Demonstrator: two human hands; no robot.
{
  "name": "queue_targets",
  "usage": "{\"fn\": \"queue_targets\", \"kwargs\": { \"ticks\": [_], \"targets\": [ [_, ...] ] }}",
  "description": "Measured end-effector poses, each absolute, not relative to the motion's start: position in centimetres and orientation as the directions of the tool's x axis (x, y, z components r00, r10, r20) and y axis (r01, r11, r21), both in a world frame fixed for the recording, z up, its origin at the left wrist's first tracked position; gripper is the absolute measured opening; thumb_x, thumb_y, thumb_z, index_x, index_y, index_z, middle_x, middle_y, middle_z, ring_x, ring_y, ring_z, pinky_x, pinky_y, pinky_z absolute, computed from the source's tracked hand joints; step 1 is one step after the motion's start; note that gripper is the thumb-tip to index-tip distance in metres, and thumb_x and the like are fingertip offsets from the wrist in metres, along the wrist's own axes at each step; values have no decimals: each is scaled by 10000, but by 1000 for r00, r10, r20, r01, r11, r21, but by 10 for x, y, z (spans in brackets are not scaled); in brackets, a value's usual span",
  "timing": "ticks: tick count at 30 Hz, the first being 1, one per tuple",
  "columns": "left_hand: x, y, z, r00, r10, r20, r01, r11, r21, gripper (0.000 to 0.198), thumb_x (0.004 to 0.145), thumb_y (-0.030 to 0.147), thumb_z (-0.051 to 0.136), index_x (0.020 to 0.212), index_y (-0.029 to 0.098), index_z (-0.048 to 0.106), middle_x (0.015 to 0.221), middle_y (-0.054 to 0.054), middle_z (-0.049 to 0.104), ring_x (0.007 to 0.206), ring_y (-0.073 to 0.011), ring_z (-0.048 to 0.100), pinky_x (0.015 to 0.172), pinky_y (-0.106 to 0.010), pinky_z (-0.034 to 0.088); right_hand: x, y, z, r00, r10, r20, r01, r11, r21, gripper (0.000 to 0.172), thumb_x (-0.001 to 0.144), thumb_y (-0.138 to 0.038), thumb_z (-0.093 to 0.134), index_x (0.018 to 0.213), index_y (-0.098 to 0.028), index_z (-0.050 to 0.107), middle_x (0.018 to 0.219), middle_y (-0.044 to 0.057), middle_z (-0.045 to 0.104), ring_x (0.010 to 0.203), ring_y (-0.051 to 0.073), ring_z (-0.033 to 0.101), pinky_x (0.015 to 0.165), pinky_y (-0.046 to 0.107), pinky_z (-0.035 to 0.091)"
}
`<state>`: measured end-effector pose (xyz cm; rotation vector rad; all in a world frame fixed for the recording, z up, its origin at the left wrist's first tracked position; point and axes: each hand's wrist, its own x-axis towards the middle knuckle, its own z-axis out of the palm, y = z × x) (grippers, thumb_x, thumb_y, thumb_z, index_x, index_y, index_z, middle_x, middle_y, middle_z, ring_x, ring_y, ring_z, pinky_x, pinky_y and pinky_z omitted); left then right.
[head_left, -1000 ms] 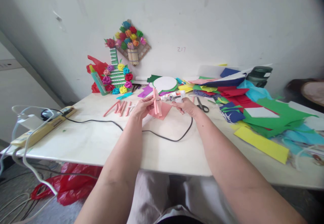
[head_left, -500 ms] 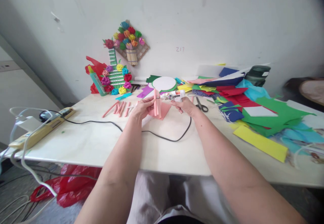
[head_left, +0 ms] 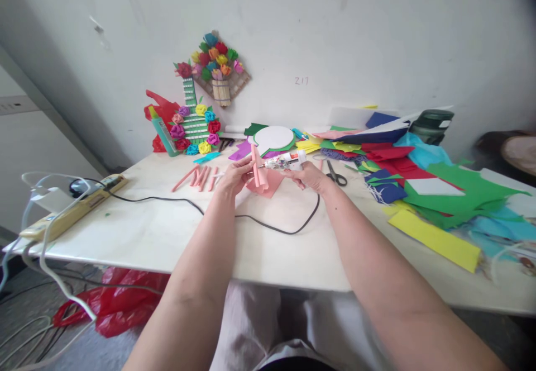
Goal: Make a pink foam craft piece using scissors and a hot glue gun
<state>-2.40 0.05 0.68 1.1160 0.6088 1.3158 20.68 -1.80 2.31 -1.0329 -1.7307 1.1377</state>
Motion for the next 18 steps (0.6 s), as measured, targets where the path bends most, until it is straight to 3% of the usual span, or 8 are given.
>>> {"fn": "queue_targets", "kwargs": {
  "ticks": [13, 18],
  "targets": [
    [-28, 1, 7, 144, 961, 235, -437, -151, 887, 335, 626, 172, 729, 955, 127, 684, 739, -49, 688, 572, -116, 612, 545, -222, 495, 209, -18, 24, -427, 892, 147, 250, 273, -929, 318, 638, -407, 704, 655, -132, 545, 419, -52, 438, 319, 54, 363, 326, 205, 270],
    [-28, 0, 8, 158, 958, 239, -427, -152, 891, 294, 632, 176, 726, 920, 124, 691, 735, -47, 685, 569, -109, 603, 550, -219, 486, 207, -19, 25, -403, 901, 159, 263, 281, -923, 334, 639, -408, 705, 588, -143, 508, 406, -46, 431, 312, 54, 359, 324, 209, 273]
  ]
}}
